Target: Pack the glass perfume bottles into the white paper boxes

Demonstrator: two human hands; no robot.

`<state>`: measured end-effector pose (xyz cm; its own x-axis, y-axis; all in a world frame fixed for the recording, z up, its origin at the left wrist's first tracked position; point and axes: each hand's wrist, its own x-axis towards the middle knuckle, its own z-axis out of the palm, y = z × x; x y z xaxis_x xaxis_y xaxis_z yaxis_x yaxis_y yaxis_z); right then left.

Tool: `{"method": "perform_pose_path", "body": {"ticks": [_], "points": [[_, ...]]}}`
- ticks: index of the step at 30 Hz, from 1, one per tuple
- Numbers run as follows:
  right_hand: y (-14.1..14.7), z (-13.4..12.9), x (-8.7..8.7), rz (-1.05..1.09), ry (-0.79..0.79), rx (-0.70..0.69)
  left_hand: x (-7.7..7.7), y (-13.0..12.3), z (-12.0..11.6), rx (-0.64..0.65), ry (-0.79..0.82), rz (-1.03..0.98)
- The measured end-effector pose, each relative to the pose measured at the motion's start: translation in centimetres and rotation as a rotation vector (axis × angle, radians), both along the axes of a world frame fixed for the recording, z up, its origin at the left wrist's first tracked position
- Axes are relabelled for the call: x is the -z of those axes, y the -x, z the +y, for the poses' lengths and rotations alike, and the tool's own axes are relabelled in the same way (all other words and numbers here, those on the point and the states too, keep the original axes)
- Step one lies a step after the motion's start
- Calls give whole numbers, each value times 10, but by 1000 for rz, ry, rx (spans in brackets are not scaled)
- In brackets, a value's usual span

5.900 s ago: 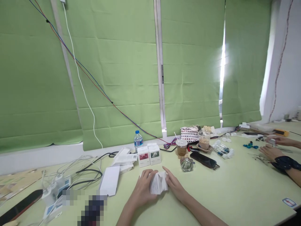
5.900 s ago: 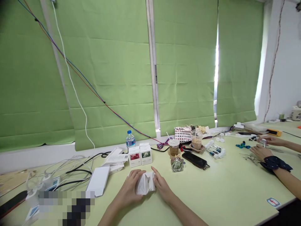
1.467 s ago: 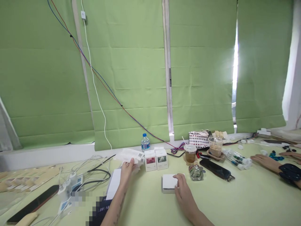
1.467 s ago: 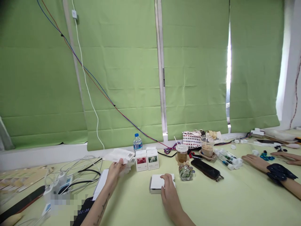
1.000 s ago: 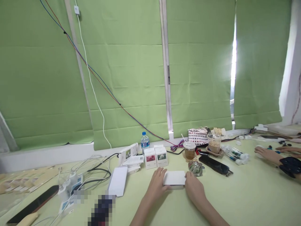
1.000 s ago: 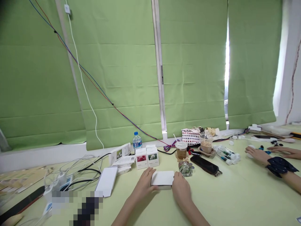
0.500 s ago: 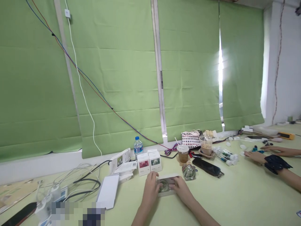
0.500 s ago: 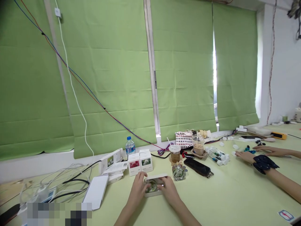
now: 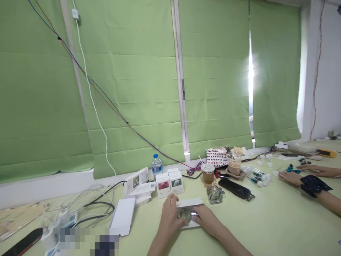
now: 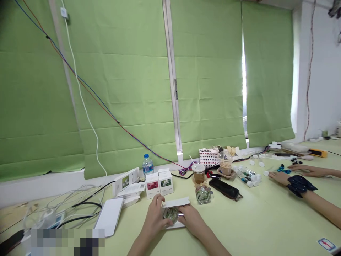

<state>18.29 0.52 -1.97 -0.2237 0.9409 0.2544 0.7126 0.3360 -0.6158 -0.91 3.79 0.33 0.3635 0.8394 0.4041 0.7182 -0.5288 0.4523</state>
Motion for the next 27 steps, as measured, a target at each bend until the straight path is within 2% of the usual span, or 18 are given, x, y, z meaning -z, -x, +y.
{"method": "perform_pose_path", "body": {"ticks": [3, 5, 10, 15, 17, 22, 27], "points": [[-1, -2, 1, -42, -45, -35, -1, -8, -6, 97, -67, 290], [0, -2, 2, -61, -69, -52, 2, -14, -8, 171, -45, 382], [-3, -4, -3, -54, -110, -125, 0, -19, -8, 225, -14, 364], [-15, -10, -12, 5, -80, -236, -7, -6, -11, 264, 262, 216], [-21, -11, -13, 92, -31, -276, -8, -2, -12, 257, 303, 203], [-31, -6, -10, 247, 66, -286, -8, 3, -15, 261, 186, 154], [-26, -1, -1, 385, 106, -252, -8, -1, -14, 208, 6, 184]]}}
